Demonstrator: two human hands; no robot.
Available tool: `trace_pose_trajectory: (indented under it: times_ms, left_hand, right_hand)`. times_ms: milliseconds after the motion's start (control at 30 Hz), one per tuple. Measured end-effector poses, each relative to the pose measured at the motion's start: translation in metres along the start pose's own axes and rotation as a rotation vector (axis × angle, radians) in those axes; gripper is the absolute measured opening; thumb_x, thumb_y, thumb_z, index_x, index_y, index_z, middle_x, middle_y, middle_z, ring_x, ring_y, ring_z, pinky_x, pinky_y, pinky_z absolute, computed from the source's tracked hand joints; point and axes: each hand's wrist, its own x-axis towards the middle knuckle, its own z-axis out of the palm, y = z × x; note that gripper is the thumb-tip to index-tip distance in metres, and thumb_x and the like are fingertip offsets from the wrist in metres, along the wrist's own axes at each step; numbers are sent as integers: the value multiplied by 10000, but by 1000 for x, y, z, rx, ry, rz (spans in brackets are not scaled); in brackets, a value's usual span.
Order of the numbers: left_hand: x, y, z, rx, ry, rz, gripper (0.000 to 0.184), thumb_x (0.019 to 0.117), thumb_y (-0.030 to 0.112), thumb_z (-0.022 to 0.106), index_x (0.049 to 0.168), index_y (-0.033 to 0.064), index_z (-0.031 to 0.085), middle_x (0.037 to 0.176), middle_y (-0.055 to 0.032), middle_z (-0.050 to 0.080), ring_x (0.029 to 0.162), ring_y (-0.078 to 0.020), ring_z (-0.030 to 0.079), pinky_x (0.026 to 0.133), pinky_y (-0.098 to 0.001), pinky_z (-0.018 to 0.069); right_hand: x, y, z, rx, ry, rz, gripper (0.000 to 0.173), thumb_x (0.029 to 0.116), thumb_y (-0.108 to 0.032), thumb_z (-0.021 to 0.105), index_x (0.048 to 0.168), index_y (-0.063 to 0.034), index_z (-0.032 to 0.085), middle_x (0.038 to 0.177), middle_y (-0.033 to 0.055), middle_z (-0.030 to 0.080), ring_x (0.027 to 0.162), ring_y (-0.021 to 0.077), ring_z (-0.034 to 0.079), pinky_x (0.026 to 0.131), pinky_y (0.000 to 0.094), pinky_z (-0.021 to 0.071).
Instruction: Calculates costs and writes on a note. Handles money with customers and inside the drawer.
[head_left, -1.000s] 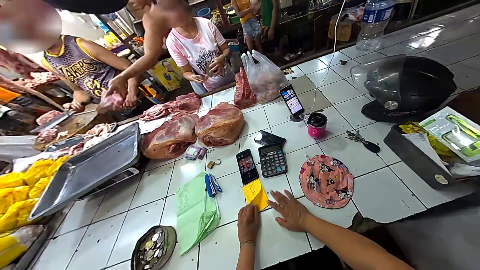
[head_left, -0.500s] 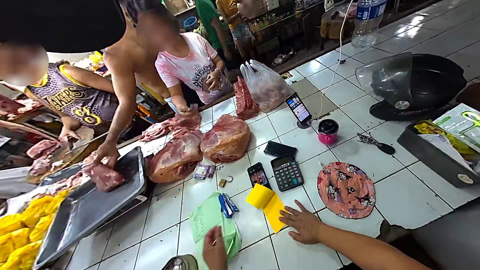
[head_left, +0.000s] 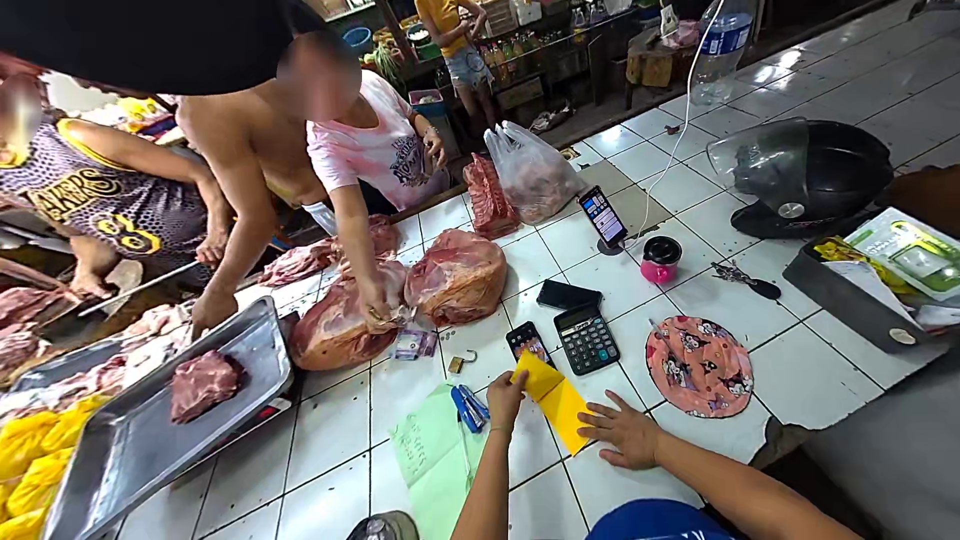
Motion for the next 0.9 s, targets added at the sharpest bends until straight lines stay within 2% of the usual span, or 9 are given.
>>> trace_pose_trajectory:
  times_ms: [133,200,300,367,433,533,633,733,900]
  left_hand:
    - [7,-14,-18,-241,311,-274,337,1017,203,630,1135,-112,658,979,-267,669,820,-317,635,785,-489,536]
    - [-2,-28,-21,-260,399,-266,318,1019,203,632,1083,-106,673,949,-259,671,813,-316,635,777,-498,528]
    - [-20,-45,-25,-121,359,-192,346,1032,215,606,1101,-115,681,1008,-310,692,929,-414,687,871,-582,532]
    - [-34,-59,-30,-81,253,-207,372,1045,236,583,1164,-107,665,1048,-308,694,953,-410,703,889,-566,554]
    - [-35,-66,-32,-162,226,-205,346,1024,215,619,1161,-98,666,1043,-288,696,927,-377,705,870,-537,565]
    - [-26,-73,-38,-282,235,-211,317,995,189,664,1132,-97,674,1033,-271,695,923,-348,693,867,-516,561]
    - [-19,-71,-44,-259,234,-232,285,1000,198,658,1016,-85,694,948,-230,687,893,-312,660,858,-504,525]
    - [-29,-71,-40,-325,277,-295,256,998,167,655,927,-77,678,848,-183,658,801,-262,620,794,-467,504]
    - [-47,-106,-77,-464,612,-391,333,1046,180,580,1101,-140,654,1024,-307,675,958,-380,669,898,-544,532]
  right_hand:
    - [5,-3,2,-4,37,43,544,1062,-420,466,1580,-261,430,1684,-28,323,1588,226,197,1255,630,26]
    - [4,-2,7,-22,49,46,558,1058,-428,466,1587,-256,420,1683,-28,325,1586,219,206,1254,630,37]
    - [6,-4,6,-48,111,54,532,1044,-421,490,1543,-235,492,1645,-11,403,1559,248,288,1238,658,98]
    - [21,-21,1,-61,202,86,450,1022,-403,529,1393,-179,650,1492,48,589,1439,322,480,1178,714,208]
    - [50,-41,-16,-103,240,116,446,1028,-403,530,1298,-90,697,1310,143,691,1297,399,592,1141,746,248]
    - [84,-51,-2,-146,280,-64,539,1022,-389,531,1415,-27,603,1468,200,578,1396,393,523,1159,696,310]
    - [90,-39,25,-217,174,-93,671,1060,-486,359,1557,-42,436,1633,166,389,1521,317,366,1225,623,234]
    - [89,-36,29,-314,222,-105,680,1058,-496,282,1544,-57,466,1618,128,427,1500,275,410,1214,595,266]
    - [89,-32,31,-349,253,-106,703,1048,-521,253,1536,-71,485,1608,107,447,1485,279,432,1207,582,278]
